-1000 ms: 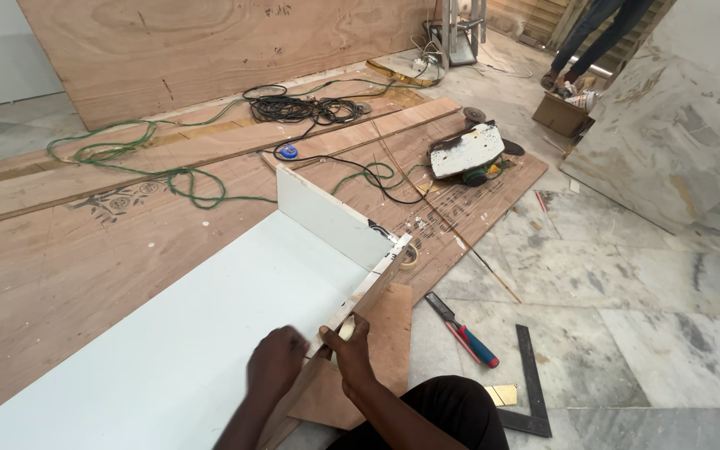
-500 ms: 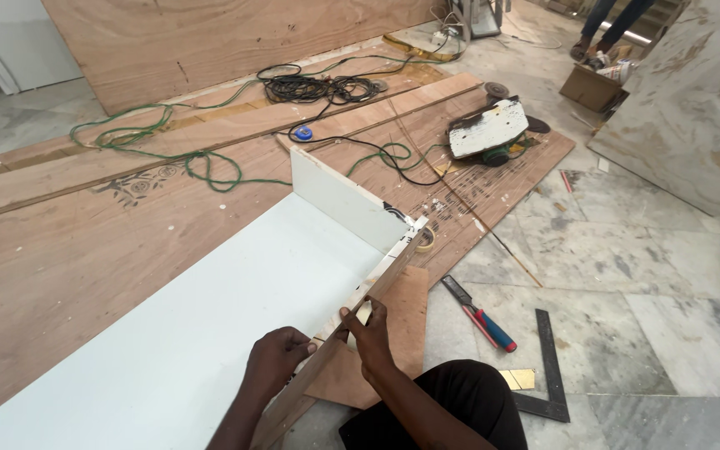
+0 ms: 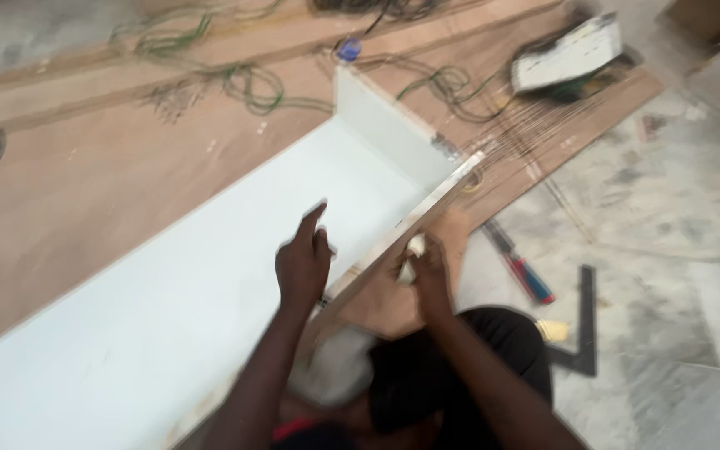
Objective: The person sits on the floor and applies adhesive edge banding tape to the exposed edges of a white wooden drawer box. They unroll the tape, press it along the edge, and smooth it down by hand.
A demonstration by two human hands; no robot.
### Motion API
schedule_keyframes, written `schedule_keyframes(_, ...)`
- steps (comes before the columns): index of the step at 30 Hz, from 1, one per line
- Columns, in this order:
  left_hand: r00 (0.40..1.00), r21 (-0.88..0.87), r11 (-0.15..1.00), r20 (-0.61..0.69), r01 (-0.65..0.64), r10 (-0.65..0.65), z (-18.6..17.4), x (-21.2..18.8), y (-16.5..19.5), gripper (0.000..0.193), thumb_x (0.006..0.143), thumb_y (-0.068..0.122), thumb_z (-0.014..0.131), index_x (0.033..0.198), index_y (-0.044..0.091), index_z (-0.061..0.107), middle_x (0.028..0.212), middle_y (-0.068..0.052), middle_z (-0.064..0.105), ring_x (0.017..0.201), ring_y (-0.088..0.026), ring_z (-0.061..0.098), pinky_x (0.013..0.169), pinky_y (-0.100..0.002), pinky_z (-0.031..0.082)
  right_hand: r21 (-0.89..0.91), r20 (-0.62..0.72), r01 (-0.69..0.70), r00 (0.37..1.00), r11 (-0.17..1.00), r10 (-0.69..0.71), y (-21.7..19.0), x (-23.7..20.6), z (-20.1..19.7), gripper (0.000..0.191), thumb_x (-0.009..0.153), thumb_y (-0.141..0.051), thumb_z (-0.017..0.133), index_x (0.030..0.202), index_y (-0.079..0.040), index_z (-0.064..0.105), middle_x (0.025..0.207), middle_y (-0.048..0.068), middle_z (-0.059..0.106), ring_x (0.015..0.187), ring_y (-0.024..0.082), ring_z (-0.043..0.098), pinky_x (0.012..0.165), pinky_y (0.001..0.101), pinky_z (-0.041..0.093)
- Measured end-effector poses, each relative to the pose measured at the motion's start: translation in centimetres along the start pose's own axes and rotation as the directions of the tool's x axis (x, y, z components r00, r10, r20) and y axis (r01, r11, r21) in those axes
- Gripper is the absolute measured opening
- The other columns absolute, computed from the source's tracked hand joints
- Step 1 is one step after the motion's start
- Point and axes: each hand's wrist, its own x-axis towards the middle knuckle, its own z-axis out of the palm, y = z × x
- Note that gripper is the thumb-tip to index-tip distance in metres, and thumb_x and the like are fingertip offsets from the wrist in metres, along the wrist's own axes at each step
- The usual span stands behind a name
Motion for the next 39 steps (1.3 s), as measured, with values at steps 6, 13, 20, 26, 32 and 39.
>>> schedule_keyframes(6, 0.987, 0.161, 0.974, 0.017, -0.159, 0.159, -7.5, -5.0, -4.0, 0.012, 0.097, 0.021, 0.077, 0.102, 0.011, 0.074, 0.127, -0.008, 0.069, 0.122, -0.027, 0.06, 0.096, -0.04, 0.053, -0.217, 0.319, -0.336, 0.863, 0.917, 0.392, -2.6, -8.4, 1.0, 0.064, 0.101, -0.012, 0.059, 0.159, -0.006, 0.031, 0.101, 0.015, 0.067, 0.086, 0.023, 0.07, 0.079, 0.0381, 0.061)
schedule_keyframes(13, 0.966, -0.084, 0.989, 0.221, -0.12, 0.136, -4.9, -10.4, -2.7, 0.034, 0.085, 0.026, 0.08, 0.113, 0.008, 0.072, 0.127, -0.009, 0.064, 0.118, -0.028, 0.057, 0.096, -0.041, 0.051, -0.27, 0.506, -0.284, 0.771, 0.92, 0.387, -3.9, -11.1, 4.7, 0.067, 0.102, -0.014, 0.059, 0.16, -0.005, 0.028, 0.104, 0.014, 0.071, 0.09, 0.019, 0.073, 0.082, 0.0342, 0.06)
schedule_keyframes(20, 0.985, -0.144, 0.986, 0.133, -0.088, 0.107, -2.0, -12.0, -2.8, 0.015, 0.092, 0.02, 0.074, 0.093, 0.008, 0.067, 0.107, -0.004, 0.068, 0.106, -0.025, 0.064, 0.092, -0.041, 0.051, -0.375, 0.523, -0.136, 0.786, 0.917, 0.33, -3.8, -12.1, 4.7, 0.074, 0.101, -0.012, 0.061, 0.162, -0.005, 0.021, 0.105, 0.013, 0.07, 0.093, 0.015, 0.069, 0.082, 0.03, 0.058)
schedule_keyframes(26, 0.963, 0.039, 0.967, 0.115, -0.251, 0.246, -3.7, -10.9, -2.5, 0.016, 0.094, 0.019, 0.07, 0.091, 0.008, 0.059, 0.096, -0.004, 0.063, 0.094, -0.022, 0.061, 0.083, -0.04, 0.05, -0.448, 0.316, -0.27, 0.844, 0.852, 0.433, -3.1, -12.7, 6.0, 0.062, 0.098, -0.016, 0.061, 0.152, 0.0, 0.033, 0.084, 0.012, 0.072, 0.068, 0.014, 0.068, 0.062, 0.0284, 0.058)
schedule_keyframes(32, 0.915, 0.111, 0.986, 0.397, -0.125, 0.071, -5.8, -3.9, -4.4, 0.019, 0.098, 0.022, 0.064, 0.087, 0.008, 0.058, 0.079, -0.005, 0.063, 0.077, -0.021, 0.061, 0.071, -0.041, 0.049, -0.472, 0.254, -0.329, 0.838, 0.818, 0.484, -1.6, -10.9, 7.1, 0.04, 0.103, -0.019, 0.058, 0.136, 0.004, 0.052, 0.078, 0.011, 0.071, 0.062, 0.014, 0.067, 0.06, 0.0274, 0.057)
schedule_keyframes(39, 0.836, 0.014, 0.996, 0.545, -0.084, 0.063, -6.4, 2.2, -8.5, 0.021, 0.095, 0.025, 0.062, 0.089, 0.006, 0.055, 0.075, -0.006, 0.064, 0.065, -0.018, 0.063, 0.054, -0.038, 0.05, -0.541, 0.124, -0.494, 0.753, 0.68, 0.646, 1.4, -8.7, 8.3, 0.034, 0.104, -0.021, 0.053, 0.126, 0.004, 0.059, 0.067, 0.012, 0.068, 0.051, 0.016, 0.064, 0.049, 0.0291, 0.055)
